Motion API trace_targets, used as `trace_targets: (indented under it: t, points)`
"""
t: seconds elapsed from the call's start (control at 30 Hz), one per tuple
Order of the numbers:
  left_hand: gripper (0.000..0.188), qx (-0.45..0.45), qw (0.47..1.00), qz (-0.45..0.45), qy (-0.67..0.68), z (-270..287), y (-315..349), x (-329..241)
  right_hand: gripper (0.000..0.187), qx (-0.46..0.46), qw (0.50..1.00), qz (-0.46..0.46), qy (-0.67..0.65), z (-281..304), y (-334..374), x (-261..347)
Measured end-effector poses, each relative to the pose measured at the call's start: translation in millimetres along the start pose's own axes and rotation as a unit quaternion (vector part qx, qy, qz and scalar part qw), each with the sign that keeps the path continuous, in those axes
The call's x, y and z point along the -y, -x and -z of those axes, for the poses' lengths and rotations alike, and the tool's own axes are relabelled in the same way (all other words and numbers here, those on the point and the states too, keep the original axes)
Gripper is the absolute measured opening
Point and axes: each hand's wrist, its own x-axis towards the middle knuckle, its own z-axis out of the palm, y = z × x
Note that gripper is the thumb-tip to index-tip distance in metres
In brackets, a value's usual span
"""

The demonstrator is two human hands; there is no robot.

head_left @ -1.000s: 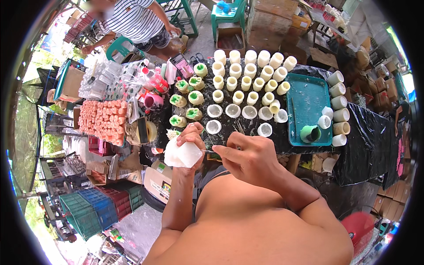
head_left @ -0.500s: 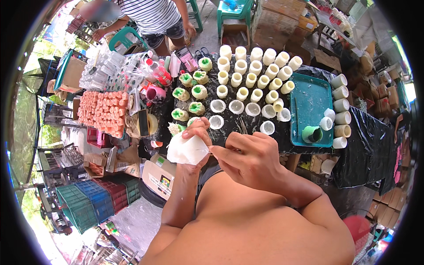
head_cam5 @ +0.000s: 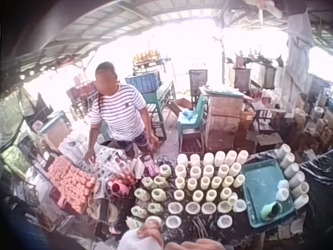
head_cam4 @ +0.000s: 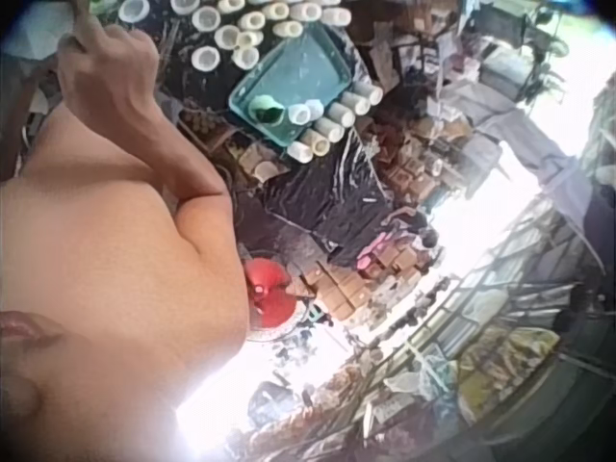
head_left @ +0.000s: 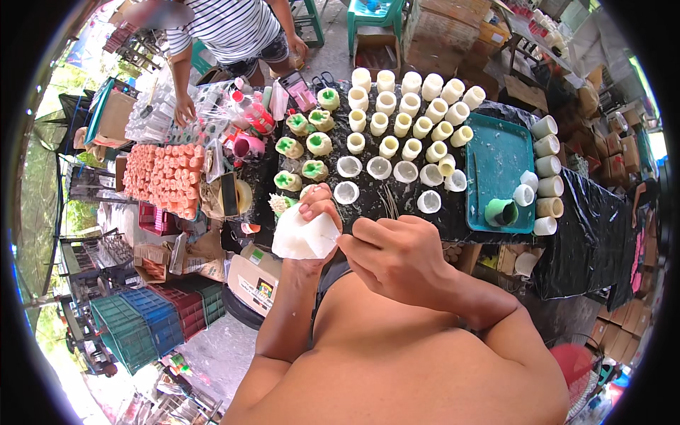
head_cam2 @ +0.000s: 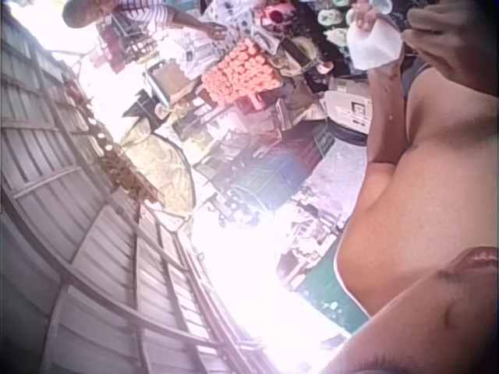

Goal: The person inserts wicks into small white cylindrical candle molds arranged on a table. They repeatedly pick up a mold, insert a wick, and place the mold back in the tray. The person works continuously at a cluttered outdoor market stall.

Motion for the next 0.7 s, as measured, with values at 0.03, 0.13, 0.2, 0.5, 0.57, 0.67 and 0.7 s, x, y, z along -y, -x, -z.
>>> trace_targets:
  t: [0.03, 0.13, 0.2, 0.5, 0.57, 0.67, 0.7]
  points:
    - [0.037, 0.003, 1.000, 0.001, -0.009, 0.3, -0.7, -0.1, 0.013, 0.000, 1.000, -0.003, -0.001, -0.6, 0.1, 0.1]
    - [0.040, 0.022, 0.999, 0.006, -0.027, 3.5, -0.7, -2.0, 0.012, -0.003, 1.000, -0.007, -0.006, -2.9, -0.2, 0.6]
    - [0.039, 0.011, 0.999, 0.015, -0.029, 0.3, 0.1, -1.9, 0.012, -0.010, 1.000, -0.006, -0.013, -5.9, -0.8, 0.4]
    - [0.041, 0.011, 0.997, 0.028, -0.074, 2.6, 2.2, -3.1, 0.014, -0.002, 1.000, 0.000, -0.023, -15.1, 0.2, 3.3]
    - [0.042, 0.006, 0.995, 0.017, -0.094, 2.7, 1.7, -1.7, 0.014, 0.007, 1.000, 0.003, -0.018, -18.5, 0.6, 3.2]
    - [0.041, 0.004, 0.994, 0.011, -0.113, 0.9, -0.5, 1.3, 0.014, 0.010, 1.000, 0.002, -0.014, -22.1, 1.4, 1.4]
    - [0.040, 0.007, 0.993, 0.010, -0.115, 0.4, -1.3, 1.8, 0.015, 0.009, 1.000, 0.001, -0.014, -22.4, 1.3, 0.6]
